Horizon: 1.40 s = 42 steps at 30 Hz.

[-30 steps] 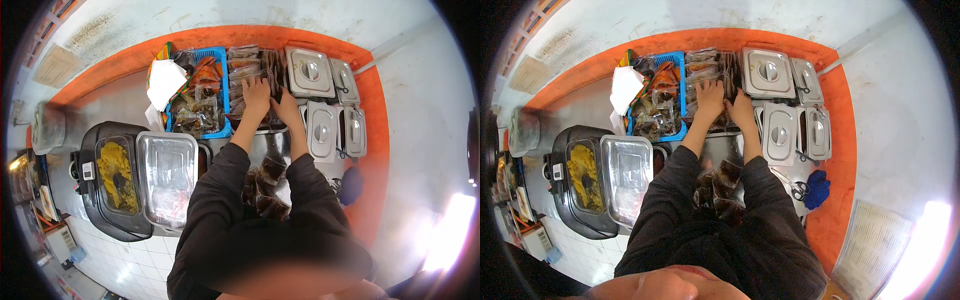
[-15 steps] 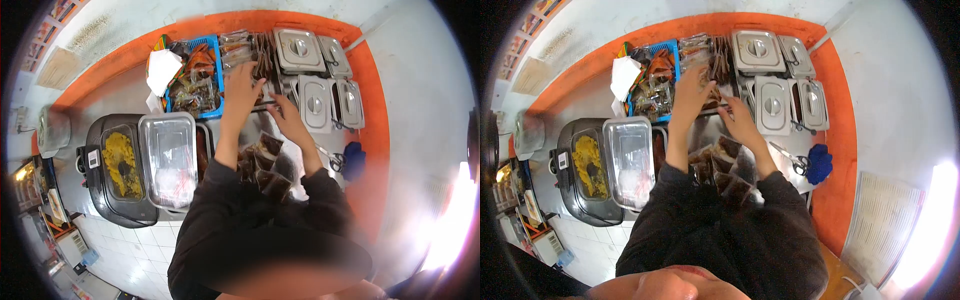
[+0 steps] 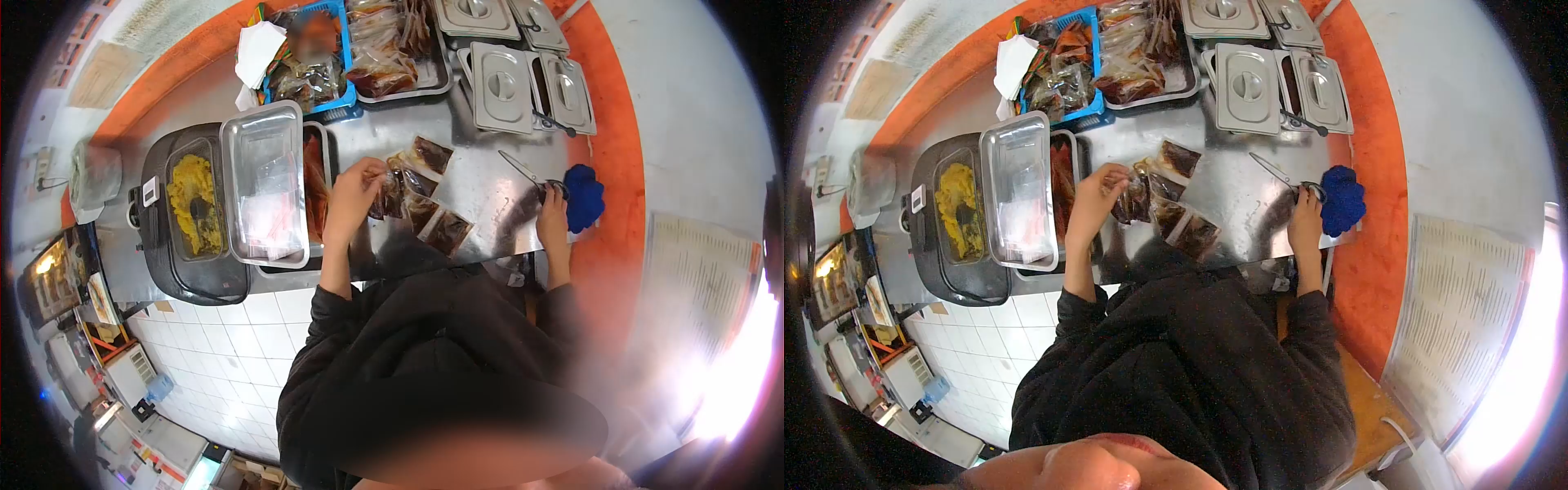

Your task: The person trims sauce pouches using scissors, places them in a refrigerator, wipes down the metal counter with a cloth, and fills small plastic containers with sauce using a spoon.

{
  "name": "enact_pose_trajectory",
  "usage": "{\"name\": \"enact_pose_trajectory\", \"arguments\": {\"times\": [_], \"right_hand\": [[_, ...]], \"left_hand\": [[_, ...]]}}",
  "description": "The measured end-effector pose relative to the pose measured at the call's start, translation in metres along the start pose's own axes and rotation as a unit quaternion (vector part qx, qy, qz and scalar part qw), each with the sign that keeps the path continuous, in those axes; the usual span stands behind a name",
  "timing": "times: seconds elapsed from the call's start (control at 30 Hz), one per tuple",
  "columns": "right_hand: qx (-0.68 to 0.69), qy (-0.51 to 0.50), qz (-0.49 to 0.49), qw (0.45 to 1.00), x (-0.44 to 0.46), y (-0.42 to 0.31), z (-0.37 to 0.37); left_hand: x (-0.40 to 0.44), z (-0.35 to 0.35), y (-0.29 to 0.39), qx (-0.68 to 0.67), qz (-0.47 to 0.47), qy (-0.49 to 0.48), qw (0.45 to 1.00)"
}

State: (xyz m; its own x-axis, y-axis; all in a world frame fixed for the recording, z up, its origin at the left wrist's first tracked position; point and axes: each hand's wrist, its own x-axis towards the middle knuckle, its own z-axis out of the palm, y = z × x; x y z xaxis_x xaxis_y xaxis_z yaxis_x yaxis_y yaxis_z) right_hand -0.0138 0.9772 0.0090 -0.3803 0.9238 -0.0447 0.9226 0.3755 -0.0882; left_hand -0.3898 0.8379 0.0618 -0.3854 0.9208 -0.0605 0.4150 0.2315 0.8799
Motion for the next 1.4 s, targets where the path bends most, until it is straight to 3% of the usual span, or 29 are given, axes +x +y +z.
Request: {"name": "enact_pose_trajectory", "arguments": {"times": [0.03,0.1,0.2,0.3,0.37,0.47,0.53,0.57,0.63,0.7,0.77,0.83,0.9,0.97,1.07,1.13,1.17,1.23,1.27,1.3,1.33,1.4], "right_hand": [[0.009,0.049,-0.010,0.999,-0.004,0.002,0.004],[0.018,0.074,-0.020,0.997,-0.007,0.008,0.006],[0.090,0.087,0.002,0.992,-0.004,0.011,0.002],[0.085,0.073,0.000,0.994,0.008,0.026,0.006],[0.086,0.050,-0.009,0.995,0.015,0.031,-0.003],[0.088,0.025,-0.019,0.996,0.023,0.039,-0.006],[0.090,0.019,-0.022,0.996,0.024,0.044,-0.004],[0.076,0.013,-0.026,0.997,0.023,0.042,-0.008],[0.061,0.007,-0.033,0.998,0.021,0.046,-0.014],[0.171,-0.064,-0.062,0.981,0.014,0.052,-0.020],[0.213,-0.104,-0.061,0.970,0.006,0.059,-0.028],[0.391,-0.287,-0.061,0.873,0.001,0.064,-0.039],[0.474,-0.383,0.003,0.793,-0.008,0.062,-0.045],[0.613,-0.373,-0.001,0.696,-0.018,0.050,-0.053],[0.630,-0.347,-0.035,0.694,-0.017,0.025,-0.061],[0.662,-0.310,-0.027,0.682,-0.016,-0.002,-0.077],[0.662,-0.310,-0.031,0.682,-0.015,-0.017,-0.081],[0.763,-0.214,-0.092,0.603,-0.016,-0.044,-0.086],[0.764,-0.213,-0.094,0.602,-0.017,-0.053,-0.087],[0.749,-0.177,-0.051,0.636,-0.017,-0.061,-0.088],[0.732,-0.143,-0.006,0.666,-0.017,-0.065,-0.088],[0.728,-0.128,0.019,0.673,-0.017,-0.069,-0.084]], "left_hand": [[-0.003,0.009,-0.011,0.011,0.034,0.001,0.999],[-0.004,0.024,0.000,0.013,-0.015,0.000,1.000],[0.015,0.049,0.005,0.309,-0.010,0.067,0.949],[0.034,0.073,0.007,0.407,-0.053,0.037,0.911],[0.037,0.084,0.002,0.433,-0.034,0.046,0.899],[0.035,0.084,0.005,0.349,-0.050,0.000,0.936],[0.029,0.079,0.008,0.053,0.008,-0.061,0.997],[0.024,0.078,0.017,0.054,0.008,-0.061,0.997],[0.012,0.077,0.039,-0.125,-0.003,-0.067,0.990],[0.007,0.077,0.037,-0.144,0.019,-0.053,0.988],[-0.001,0.081,0.039,-0.348,0.017,0.060,0.935],[-0.010,0.078,0.049,-0.345,0.041,0.100,0.932],[-0.020,0.074,0.070,-0.379,0.106,0.140,0.909],[-0.029,0.067,0.100,-0.356,0.140,0.143,0.913],[-0.035,0.068,0.110,-0.371,0.109,0.179,0.905],[-0.034,0.065,0.124,-0.397,0.019,0.072,0.915],[-0.034,0.069,0.124,-0.396,0.021,0.075,0.915],[-0.033,0.083,0.118,-0.348,-0.087,0.021,0.933],[-0.034,0.093,0.112,-0.352,-0.061,0.000,0.934],[-0.034,0.103,0.106,-0.356,-0.034,-0.022,0.933],[-0.039,0.111,0.098,-0.367,-0.065,-0.036,0.927],[-0.048,0.118,0.097,-0.376,-0.098,-0.047,0.920]]}}
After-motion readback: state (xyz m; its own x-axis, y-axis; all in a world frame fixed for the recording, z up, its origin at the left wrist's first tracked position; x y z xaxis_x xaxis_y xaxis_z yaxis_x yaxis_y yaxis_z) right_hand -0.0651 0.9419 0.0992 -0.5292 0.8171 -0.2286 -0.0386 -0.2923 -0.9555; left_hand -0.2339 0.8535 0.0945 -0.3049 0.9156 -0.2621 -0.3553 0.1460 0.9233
